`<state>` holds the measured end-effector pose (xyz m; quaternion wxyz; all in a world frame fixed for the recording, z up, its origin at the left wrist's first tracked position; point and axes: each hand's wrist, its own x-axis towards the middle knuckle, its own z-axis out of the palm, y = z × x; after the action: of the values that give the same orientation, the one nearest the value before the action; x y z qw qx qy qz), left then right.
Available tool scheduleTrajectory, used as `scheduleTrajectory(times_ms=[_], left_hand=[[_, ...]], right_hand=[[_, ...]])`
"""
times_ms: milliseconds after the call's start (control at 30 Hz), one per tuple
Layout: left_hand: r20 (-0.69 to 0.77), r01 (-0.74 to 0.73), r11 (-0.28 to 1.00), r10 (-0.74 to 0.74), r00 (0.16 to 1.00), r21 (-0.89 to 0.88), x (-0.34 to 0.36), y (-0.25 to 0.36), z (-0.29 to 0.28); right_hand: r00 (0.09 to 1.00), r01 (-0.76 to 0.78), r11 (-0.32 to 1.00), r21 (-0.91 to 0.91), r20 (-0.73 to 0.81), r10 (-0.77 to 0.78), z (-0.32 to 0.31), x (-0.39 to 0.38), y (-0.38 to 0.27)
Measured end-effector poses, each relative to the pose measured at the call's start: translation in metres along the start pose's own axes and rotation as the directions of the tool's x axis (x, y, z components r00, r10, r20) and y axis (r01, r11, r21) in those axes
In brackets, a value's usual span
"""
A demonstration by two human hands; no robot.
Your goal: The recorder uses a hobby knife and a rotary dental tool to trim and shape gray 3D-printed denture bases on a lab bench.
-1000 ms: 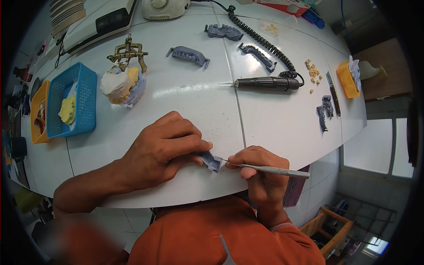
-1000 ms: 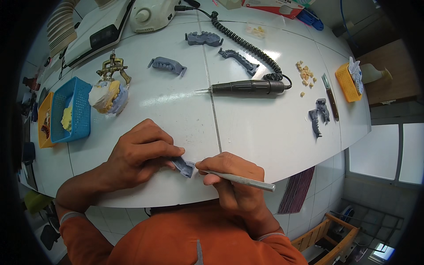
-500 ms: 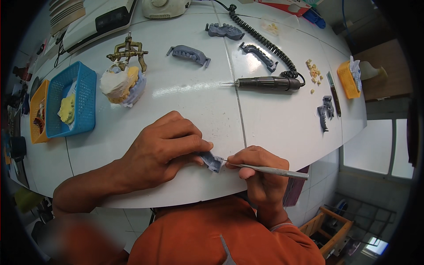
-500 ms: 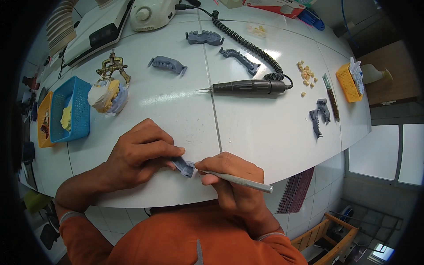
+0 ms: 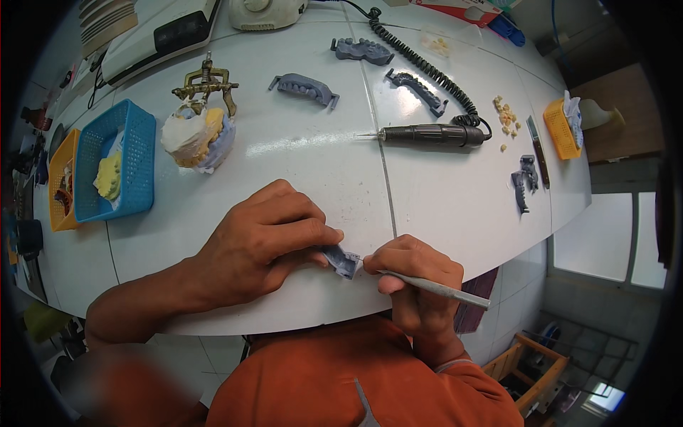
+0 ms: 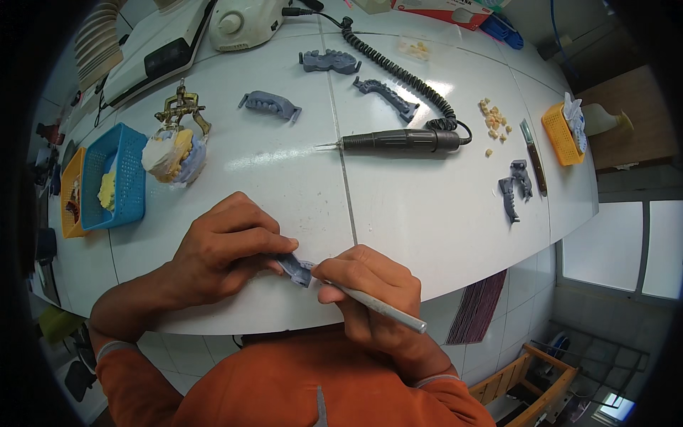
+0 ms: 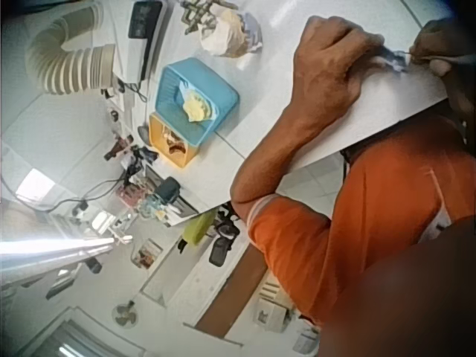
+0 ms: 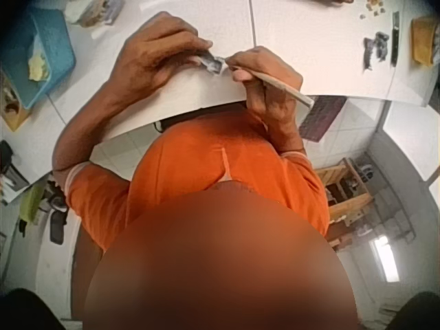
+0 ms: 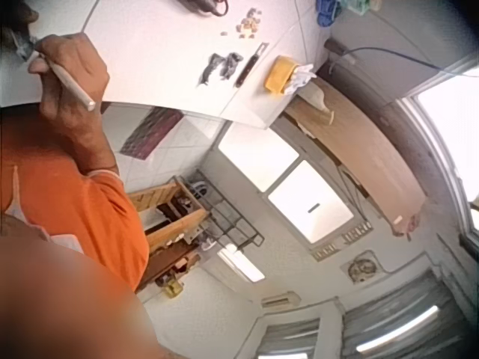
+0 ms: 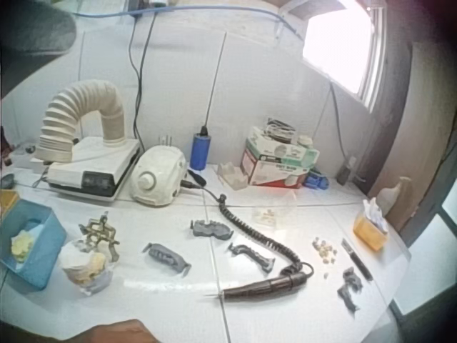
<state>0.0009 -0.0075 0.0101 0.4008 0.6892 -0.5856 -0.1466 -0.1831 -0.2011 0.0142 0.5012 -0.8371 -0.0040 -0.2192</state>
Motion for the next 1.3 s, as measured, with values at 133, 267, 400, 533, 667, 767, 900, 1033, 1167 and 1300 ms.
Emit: scheduleTrajectory(times_ms=[133, 267, 400, 533, 667, 767, 900, 1033, 1167, 1300], left_hand=[[-0.006, 0.000, 1.000, 0.000, 1.000, -0.005, -0.0005, -0.0006, 0.0000], [0.002, 0.024, 1.000, -0.024, 1.000, -0.013, -0.0003, 0.0009, -0.0004], [-0.003, 0.010, 1.000, -0.010, 1.000, -0.018, 0.0001, -0.0002, 0.0000], [-0.002, 0.014, 1.000, -0.014, 1.000, -0.020, -0.0007, -0.0007, 0.0003], [-0.002, 0.007, 1.000, -0.007, 1.000, -0.015, -0.0003, -0.0007, -0.0002], [0.001, 0.003, 1.000, -0.003, 1.000, -0.011, -0.0001, -0.0011, 0.0001], [0.000, 0.008, 1.000, -0.008, 1.000, -0.011, -0.0005, -0.0009, -0.0002], [0.008, 0.010, 1.000, -0.010, 1.000, -0.012, 0.0001, -0.0007, -0.0004], [0.003, 0.008, 1.000, -0.008, 1.000, -0.009, 0.0000, -0.0008, -0.0007], [-0.001, 0.004, 1.000, -0.004, 1.000, -0.011, -0.0006, -0.0015, 0.0006]], right_hand=[[0.998, 0.059, 0.997, 0.051, -0.014, -0.058, 0.0006, -0.0028, 0.0046], [1.000, 0.005, 0.999, 0.034, -0.007, -0.005, 0.0009, -0.0034, 0.0031], [0.999, 0.008, 1.000, 0.028, -0.044, -0.007, 0.0014, -0.0038, 0.0029], [0.999, -0.018, 1.000, 0.020, -0.038, 0.019, 0.0016, -0.0039, 0.0021], [0.999, -0.020, 1.000, 0.022, -0.042, 0.021, 0.0017, -0.0037, 0.0022], [0.999, -0.011, 1.000, 0.028, -0.039, 0.012, 0.0015, -0.0041, 0.0031], [0.999, -0.017, 0.999, 0.029, -0.032, 0.018, 0.0013, -0.0031, 0.0023], [0.999, 0.010, 1.000, 0.023, -0.037, -0.009, 0.0021, -0.0028, 0.0039], [1.000, -0.006, 1.000, 0.004, -0.008, 0.006, 0.0007, -0.0015, 0.0021], [0.999, 0.009, 1.000, 0.020, -0.035, -0.009, 0.0016, -0.0036, 0.0039]])
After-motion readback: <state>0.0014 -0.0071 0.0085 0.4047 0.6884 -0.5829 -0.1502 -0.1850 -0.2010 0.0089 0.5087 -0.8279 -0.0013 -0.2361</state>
